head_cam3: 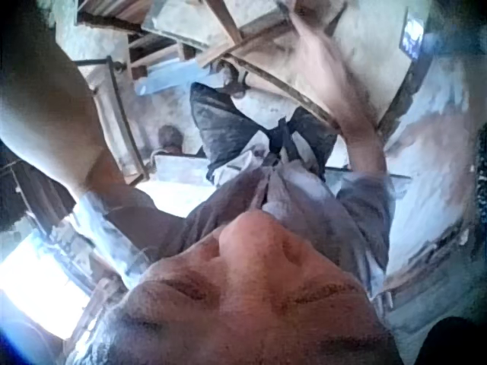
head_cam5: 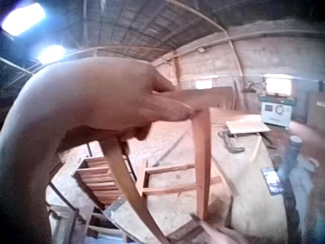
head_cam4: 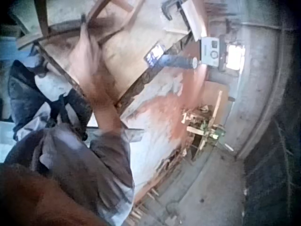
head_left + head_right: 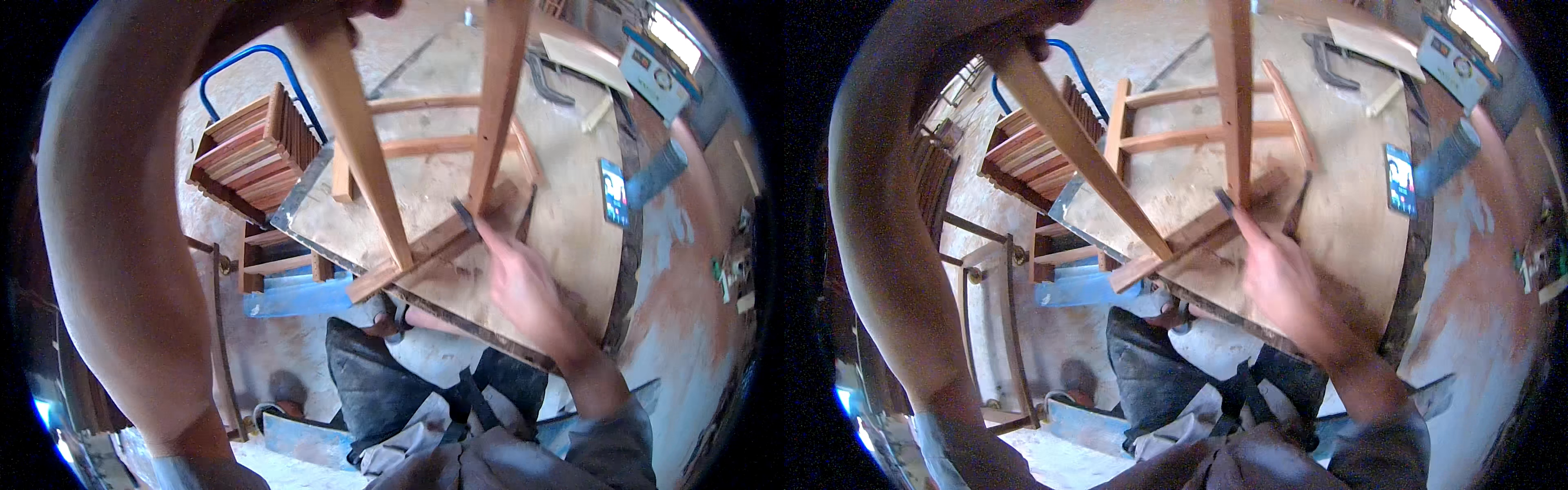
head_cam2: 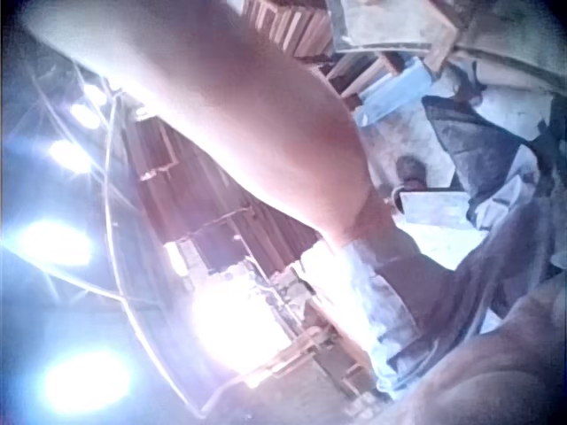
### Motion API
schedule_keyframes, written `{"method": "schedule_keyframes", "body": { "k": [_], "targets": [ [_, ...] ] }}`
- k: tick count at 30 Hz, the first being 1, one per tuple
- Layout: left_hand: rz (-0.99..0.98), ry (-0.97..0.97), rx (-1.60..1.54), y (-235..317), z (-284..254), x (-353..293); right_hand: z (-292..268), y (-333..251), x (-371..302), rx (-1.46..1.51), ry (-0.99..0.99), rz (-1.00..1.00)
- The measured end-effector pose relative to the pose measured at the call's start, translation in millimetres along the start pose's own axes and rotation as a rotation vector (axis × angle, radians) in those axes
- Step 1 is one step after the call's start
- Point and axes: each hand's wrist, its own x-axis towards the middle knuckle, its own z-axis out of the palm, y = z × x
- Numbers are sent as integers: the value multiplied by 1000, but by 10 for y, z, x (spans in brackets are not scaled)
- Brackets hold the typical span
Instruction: The person uses a chisel to smooth and shape joints on a wooden chair frame. They repeatedly scrape the wood at the leg and stretcher intersections, occasionally repositioning the chair on the workbench.
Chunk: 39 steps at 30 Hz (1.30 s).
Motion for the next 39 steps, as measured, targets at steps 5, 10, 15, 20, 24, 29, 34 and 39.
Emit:
{"method": "schedule_keyframes", "body": {
  "k": [5,10,15,20,24,29,34,39],
  "targets": [
    [-53,-58,-77,-27,-29,13,-82,12,-181,85,-2,37],
    [174,42,-237,-231,215,313,-504,453,-972,22,122,52],
    [255,135,-269,-486,412,306,-297,926,-1089,-329,239,165],
    [130,-6,-409,-177,194,125,-144,910,-1092,-413,337,48],
    [132,-121,-457,15,57,-68,-122,925,-1169,-387,351,60],
    [225,-457,-629,453,-103,-487,-96,913,-1172,-336,361,56],
    [271,-589,-912,982,153,-1057,-166,933,-1224,-282,401,80],
    [479,-711,-1169,1263,752,-1511,-600,656,-1571,97,632,-93]
  ]
}}
